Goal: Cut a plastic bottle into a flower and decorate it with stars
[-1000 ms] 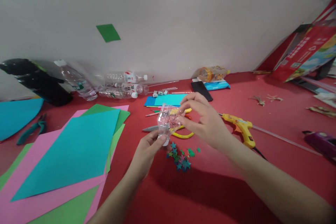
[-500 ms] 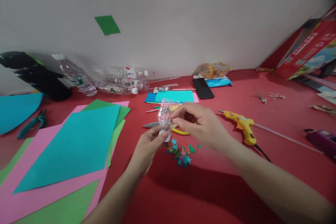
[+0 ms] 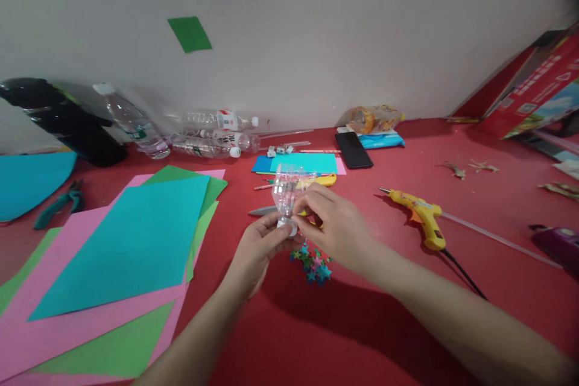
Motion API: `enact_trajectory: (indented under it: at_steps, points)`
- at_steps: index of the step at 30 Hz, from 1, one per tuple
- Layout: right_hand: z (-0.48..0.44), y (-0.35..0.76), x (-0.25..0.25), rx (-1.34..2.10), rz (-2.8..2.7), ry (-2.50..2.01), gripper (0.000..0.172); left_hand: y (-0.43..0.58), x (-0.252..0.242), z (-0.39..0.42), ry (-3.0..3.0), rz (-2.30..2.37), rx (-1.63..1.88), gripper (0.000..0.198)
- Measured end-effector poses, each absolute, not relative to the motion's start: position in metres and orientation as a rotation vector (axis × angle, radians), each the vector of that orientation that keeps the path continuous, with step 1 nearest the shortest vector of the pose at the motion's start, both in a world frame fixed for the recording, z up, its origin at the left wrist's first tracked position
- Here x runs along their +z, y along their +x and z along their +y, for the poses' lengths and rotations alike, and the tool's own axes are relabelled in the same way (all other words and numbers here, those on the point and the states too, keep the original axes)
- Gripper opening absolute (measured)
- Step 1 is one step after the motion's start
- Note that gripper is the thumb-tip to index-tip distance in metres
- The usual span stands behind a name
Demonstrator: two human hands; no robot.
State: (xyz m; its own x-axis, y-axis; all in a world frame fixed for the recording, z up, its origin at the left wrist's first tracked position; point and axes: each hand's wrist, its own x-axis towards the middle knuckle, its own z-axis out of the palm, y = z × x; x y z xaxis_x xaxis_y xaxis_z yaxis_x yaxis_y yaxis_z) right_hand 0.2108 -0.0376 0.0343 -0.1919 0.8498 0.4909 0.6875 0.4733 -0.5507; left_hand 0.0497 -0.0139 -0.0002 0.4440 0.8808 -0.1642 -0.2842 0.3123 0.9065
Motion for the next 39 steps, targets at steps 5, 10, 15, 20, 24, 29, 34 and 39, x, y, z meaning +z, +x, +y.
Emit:
enact_trajectory:
  at_steps: [5, 10, 15, 20, 24, 29, 34, 39]
  points:
    - [-0.036, 0.211, 0.033, 0.262, -1.946, -1.273, 0.010, 0.051, 0.000, -0.014, 0.956, 0.786, 0.890, 0.025]
    - [-0.036, 0.210, 0.028, 0.131, -2.000, -1.235, 0.011, 0.051, 0.000, -0.013, 0.962, 0.775, 0.881, 0.027]
    - [-0.036, 0.211, 0.026, -0.089, -2.118, -1.180, 0.025, 0.051, -0.002, -0.013, 0.935, 0.793, 0.865, 0.026]
    - [-0.038, 0.211, 0.029, -0.204, -2.206, -1.120, 0.025, 0.050, -0.001, -0.014, 0.913, 0.791, 0.854, 0.026]
    - [-0.037, 0.213, 0.034, 0.096, -2.078, -1.157, 0.018, 0.049, 0.005, -0.014, 0.909, 0.781, 0.880, 0.025]
    - [-0.037, 0.217, 0.040, 0.294, -1.935, -1.167, 0.011, 0.049, 0.007, -0.015, 0.931, 0.807, 0.900, 0.024]
    - [-0.039, 0.217, 0.043, 0.298, -1.940, -1.182, 0.010, 0.049, 0.003, -0.014, 0.970, 0.789, 0.900, 0.023]
    - [-0.041, 0.215, 0.045, 0.252, -1.956, -1.169, 0.012, 0.049, 0.002, -0.014, 1.014, 0.797, 0.929, 0.025]
